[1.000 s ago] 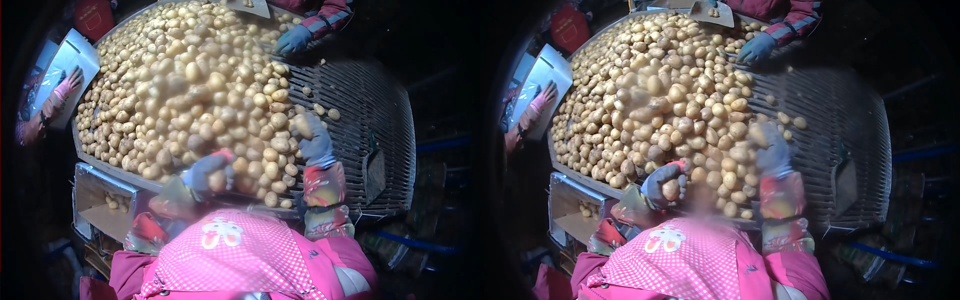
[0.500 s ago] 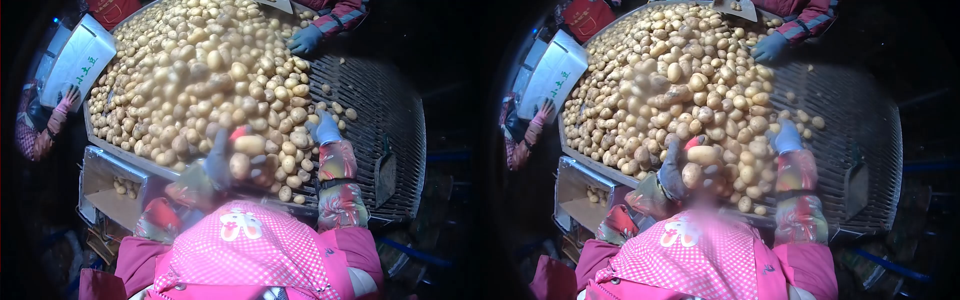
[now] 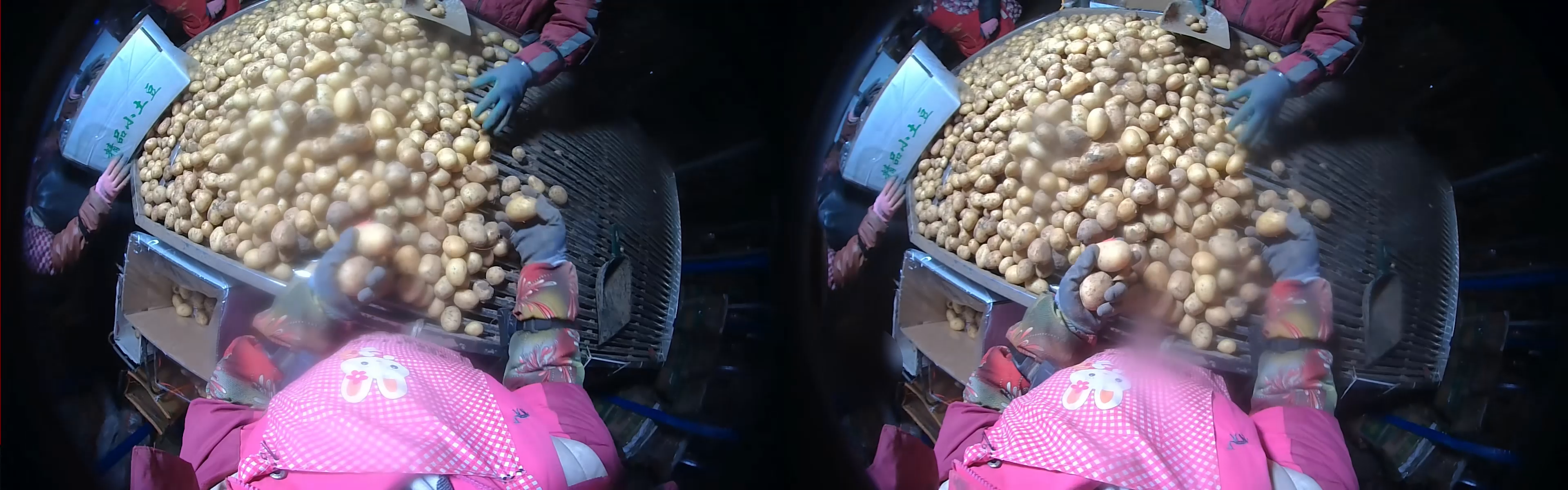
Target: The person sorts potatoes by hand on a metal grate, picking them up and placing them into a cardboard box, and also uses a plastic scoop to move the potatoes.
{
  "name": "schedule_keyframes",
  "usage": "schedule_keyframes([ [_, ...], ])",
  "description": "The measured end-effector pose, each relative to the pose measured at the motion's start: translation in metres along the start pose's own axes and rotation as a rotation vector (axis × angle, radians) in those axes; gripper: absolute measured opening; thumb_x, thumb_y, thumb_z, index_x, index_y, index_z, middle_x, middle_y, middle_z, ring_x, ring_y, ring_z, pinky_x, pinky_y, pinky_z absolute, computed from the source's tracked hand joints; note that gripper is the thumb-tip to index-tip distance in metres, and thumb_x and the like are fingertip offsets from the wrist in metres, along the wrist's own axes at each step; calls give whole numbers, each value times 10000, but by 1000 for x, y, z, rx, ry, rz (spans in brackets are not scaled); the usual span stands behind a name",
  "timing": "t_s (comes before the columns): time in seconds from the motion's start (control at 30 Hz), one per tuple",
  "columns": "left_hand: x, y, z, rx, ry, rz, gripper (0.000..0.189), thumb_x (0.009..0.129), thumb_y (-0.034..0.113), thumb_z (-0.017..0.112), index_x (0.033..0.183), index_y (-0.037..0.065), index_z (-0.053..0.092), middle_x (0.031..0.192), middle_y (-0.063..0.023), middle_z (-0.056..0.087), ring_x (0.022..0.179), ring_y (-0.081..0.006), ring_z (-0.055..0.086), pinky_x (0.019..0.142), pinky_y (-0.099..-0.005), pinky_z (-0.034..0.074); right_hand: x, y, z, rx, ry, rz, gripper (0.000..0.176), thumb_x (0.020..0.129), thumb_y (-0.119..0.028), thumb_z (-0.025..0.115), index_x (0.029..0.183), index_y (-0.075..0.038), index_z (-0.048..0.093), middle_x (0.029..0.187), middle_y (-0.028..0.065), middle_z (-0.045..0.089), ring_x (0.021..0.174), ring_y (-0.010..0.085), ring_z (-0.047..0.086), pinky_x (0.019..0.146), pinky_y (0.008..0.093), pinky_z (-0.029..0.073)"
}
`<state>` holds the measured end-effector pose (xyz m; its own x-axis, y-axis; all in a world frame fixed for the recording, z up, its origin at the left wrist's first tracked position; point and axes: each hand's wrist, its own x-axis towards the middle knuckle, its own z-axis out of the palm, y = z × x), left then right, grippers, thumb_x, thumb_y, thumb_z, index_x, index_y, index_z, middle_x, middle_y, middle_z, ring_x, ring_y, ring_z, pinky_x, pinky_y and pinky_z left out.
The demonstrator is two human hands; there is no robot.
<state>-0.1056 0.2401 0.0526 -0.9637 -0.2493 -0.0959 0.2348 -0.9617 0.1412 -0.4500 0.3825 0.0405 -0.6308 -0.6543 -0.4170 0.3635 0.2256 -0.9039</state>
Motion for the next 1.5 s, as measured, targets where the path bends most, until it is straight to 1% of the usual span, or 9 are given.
schedule_keyframes([
  [0.3,-1,-1,6,-163,312,-12,515,1007,558,487,1057,53,572,769,-50,588,619,-182,551,509,-283,451,-38,-1,55,-1332,-148,-450,566,821,-372,804,1246,-32,649,1159,147,684,1094,248,643,967,360,505],
  [0.37,-8,1,2,-221,207,-30,497,1007,537,501,1101,55,573,816,-69,607,649,-200,568,536,-293,470,-38,-15,56,-964,-127,-201,585,792,-373,818,1245,-41,655,1183,150,680,1121,263,642,989,373,502],
  [0.43,-13,5,-10,-234,149,-3,476,1011,510,513,1181,69,575,914,-82,643,714,-208,603,549,-295,490,-29,-22,41,-766,-500,-660,418,895,-310,671,1224,-52,667,1265,164,623,1106,244,601,918,366,516],
  [0.6,-38,19,-11,-154,462,181,481,1031,405,519,1403,99,508,1236,-106,656,861,-222,655,579,-299,523,-56,-13,79,493,-553,4,708,991,-577,530,1532,-149,369,1453,219,498,1158,356,627,958,535,557],
  [0.93,-127,70,-31,-325,137,378,544,1032,455,502,1478,149,450,1321,-92,592,872,-202,589,618,-327,517,-52,6,184,34,-449,-151,508,1013,-415,603,1395,-101,486,1041,59,645,837,153,649,622,279,575],
  [1.2,-253,132,-77,-156,209,793,477,1027,439,528,1385,124,540,1250,-108,649,713,-137,522,550,-256,445,-106,-13,282,180,-477,62,350,977,-244,657,1268,-84,548,1093,81,636,951,193,654,772,318,606],
  [1.33,-321,147,-109,119,709,1085,412,1020,405,564,1330,133,572,1165,-87,661,812,-163,599,576,-277,504,-111,7,356,322,-947,332,486,929,-142,692,1356,-57,477,1147,150,611,1057,232,623,849,377,585],
  [1.43,-349,148,-120,-43,853,1236,371,983,349,644,1284,136,602,1104,-83,665,847,-191,642,569,-291,538,-129,38,409,-265,-1067,-315,566,995,-285,604,1490,-93,408,1327,113,577,1228,276,572,1009,455,492],
  [1.5,-364,148,-119,-209,858,1236,329,915,263,736,1193,122,632,1012,-60,652,790,-193,640,536,-279,534,-144,34,431,103,-1026,185,586,1009,-317,588,1519,-110,389,1365,89,565,1278,265,541,1043,446,453],
])
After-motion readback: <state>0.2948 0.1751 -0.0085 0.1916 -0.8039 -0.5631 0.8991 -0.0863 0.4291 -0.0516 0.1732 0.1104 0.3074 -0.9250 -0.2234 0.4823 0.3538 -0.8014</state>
